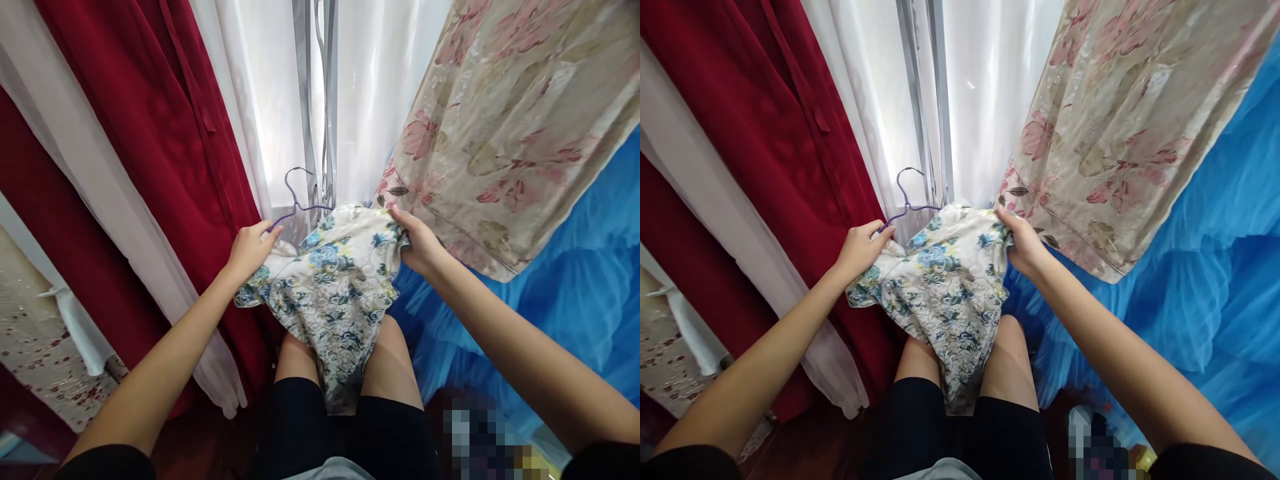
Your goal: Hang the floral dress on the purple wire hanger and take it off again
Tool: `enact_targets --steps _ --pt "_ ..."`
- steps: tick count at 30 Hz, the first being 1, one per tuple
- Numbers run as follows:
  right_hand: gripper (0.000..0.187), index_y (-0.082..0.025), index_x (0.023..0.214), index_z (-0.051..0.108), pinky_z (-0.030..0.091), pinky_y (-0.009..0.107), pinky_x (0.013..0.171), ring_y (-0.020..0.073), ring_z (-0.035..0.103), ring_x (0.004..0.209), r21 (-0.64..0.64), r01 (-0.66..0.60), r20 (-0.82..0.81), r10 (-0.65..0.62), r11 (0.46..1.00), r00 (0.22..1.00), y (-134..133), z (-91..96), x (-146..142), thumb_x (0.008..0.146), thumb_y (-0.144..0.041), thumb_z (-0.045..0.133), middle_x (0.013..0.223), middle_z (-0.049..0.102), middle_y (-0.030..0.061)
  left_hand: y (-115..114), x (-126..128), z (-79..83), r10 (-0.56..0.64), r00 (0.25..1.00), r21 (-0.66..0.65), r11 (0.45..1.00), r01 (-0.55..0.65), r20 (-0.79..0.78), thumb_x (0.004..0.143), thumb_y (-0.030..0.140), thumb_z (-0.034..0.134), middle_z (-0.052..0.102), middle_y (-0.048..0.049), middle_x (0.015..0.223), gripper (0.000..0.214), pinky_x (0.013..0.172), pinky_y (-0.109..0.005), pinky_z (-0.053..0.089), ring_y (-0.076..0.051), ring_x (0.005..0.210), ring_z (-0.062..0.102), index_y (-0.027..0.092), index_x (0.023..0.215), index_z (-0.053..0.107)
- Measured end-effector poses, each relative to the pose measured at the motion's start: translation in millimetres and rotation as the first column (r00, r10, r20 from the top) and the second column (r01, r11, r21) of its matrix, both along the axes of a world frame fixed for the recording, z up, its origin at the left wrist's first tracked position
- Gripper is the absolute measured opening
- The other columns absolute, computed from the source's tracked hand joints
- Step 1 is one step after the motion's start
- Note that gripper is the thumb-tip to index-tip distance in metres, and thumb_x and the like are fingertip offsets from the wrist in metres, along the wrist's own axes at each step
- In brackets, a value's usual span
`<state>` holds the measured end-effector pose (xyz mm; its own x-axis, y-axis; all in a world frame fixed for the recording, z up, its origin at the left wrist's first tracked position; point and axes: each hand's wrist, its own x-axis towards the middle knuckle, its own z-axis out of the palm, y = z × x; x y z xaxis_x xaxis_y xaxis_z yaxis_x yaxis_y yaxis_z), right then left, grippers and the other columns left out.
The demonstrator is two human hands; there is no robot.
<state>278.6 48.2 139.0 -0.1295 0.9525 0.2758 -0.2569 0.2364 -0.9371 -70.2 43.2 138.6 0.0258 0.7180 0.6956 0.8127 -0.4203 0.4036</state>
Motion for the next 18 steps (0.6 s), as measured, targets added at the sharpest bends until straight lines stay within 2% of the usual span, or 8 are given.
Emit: enact_targets --steps 3,4,6,8,11,14,16,18 --pt "0.039 -0.024 0.095 0.075 0.058 0.042 0.086 0.0309 0.072 0.099 0.170 -0.222 0.241 0.178 0.960 0.954 -54 6.7 -24 0.083 -0.061 0.071 0.096 0.077 0.0061 17 -15 -13.1 0.082 0.946 -0.007 0.996 -0.084 0.314 0.089 0.065 0.056 0.035 0.0019 0.050 0.060 0.056 -0.030 0.020 -0.013 0.053 0.032 0.021 0.051 0.042" --pt "0.033 -0.025 0.096 0.077 0.057 0.043 0.089 0.0298 0.071 0.099 0.217 -0.401 0.402 0.293 0.890 0.867 -76 6.0 -29 0.083 -0.055 0.074 0.099 0.077 0.0052 21 -20 -18.7 0.085 0.902 -0.013 0.996 -0.088 0.422 0.092 0.071 0.045 0.031 0.0017 0.048 0.066 0.055 -0.031 0.020 -0.013 0.051 0.030 0.022 0.049 0.036" --pt "0.029 -0.028 0.113 0.077 0.055 0.044 0.097 0.0292 0.071 0.107 0.205 -0.703 0.628 0.460 0.681 0.628 -115 3.1 -35 0.087 -0.040 0.074 0.113 0.077 0.0048 24 -22 -28.7 0.050 0.827 -0.020 0.999 -0.047 0.561 0.096 0.077 0.010 0.026 0.0012 0.046 0.072 0.054 -0.031 0.024 -0.013 0.049 0.027 0.024 0.049 0.025" --pt "0.044 -0.029 0.128 0.072 0.053 0.045 0.102 0.0297 0.069 0.115 0.262 -0.755 0.704 0.416 0.601 0.576 -135 -0.4 -38 0.085 -0.032 0.077 0.124 0.074 0.0057 21 -11 -35.4 -0.086 0.735 -0.027 0.990 0.140 0.672 0.091 0.073 -0.016 0.021 0.0013 0.046 0.072 0.055 -0.031 0.030 -0.014 0.048 0.024 0.025 0.051 0.017" --pt "0.054 -0.029 0.139 0.065 0.044 0.048 0.113 0.0310 0.061 0.129 0.432 -0.566 0.672 0.168 0.702 0.721 -119 -9.9 -38 0.086 -0.032 0.076 0.137 0.068 0.0070 7 27 -38.4 -0.278 0.559 -0.026 0.880 0.475 0.781 0.092 0.074 -0.016 0.019 0.0012 0.048 0.071 0.059 -0.033 0.040 -0.013 0.049 0.027 0.024 0.050 0.015" --pt "0.046 -0.027 0.135 0.066 0.041 0.049 0.113 0.0317 0.056 0.132 0.437 -0.308 0.574 0.002 0.845 0.819 -78 -28.9 -35 0.091 -0.040 0.070 0.139 0.065 0.0076 -12 75 -34.4 -0.348 0.511 -0.063 0.778 0.625 0.786 0.097 0.076 0.007 0.033 -0.0014 0.049 0.073 0.064 -0.038 0.048 -0.014 0.050 0.042 0.024 0.048 0.024" --pt "0.034 -0.022 0.114 0.074 0.053 0.042 0.094 0.0293 0.067 0.108 0.260 -0.312 0.534 0.133 0.914 0.835 -60 -44.6 -30 0.092 -0.047 0.066 0.114 0.075 0.0080 -24 100 -30.2 -0.380 0.453 -0.101 0.667 0.738 0.806 0.095 0.077 0.024 0.048 -0.0044 0.055 0.073 0.068 -0.041 0.052 -0.017 0.057 0.055 0.023 0.049 0.037" --pt "0.034 -0.020 0.092 0.073 0.053 0.032 0.066 0.0211 0.067 0.073 0.061 -0.356 0.400 0.304 0.933 0.865 -56 -60.0 -21 0.092 -0.052 0.065 0.082 0.074 0.0042 -36 115 -28.1 -0.383 0.366 -0.138 0.507 0.851 0.848 0.092 0.079 0.037 0.064 -0.0087 0.068 0.070 0.075 -0.044 0.056 -0.024 0.072 0.067 0.021 0.058 0.056"
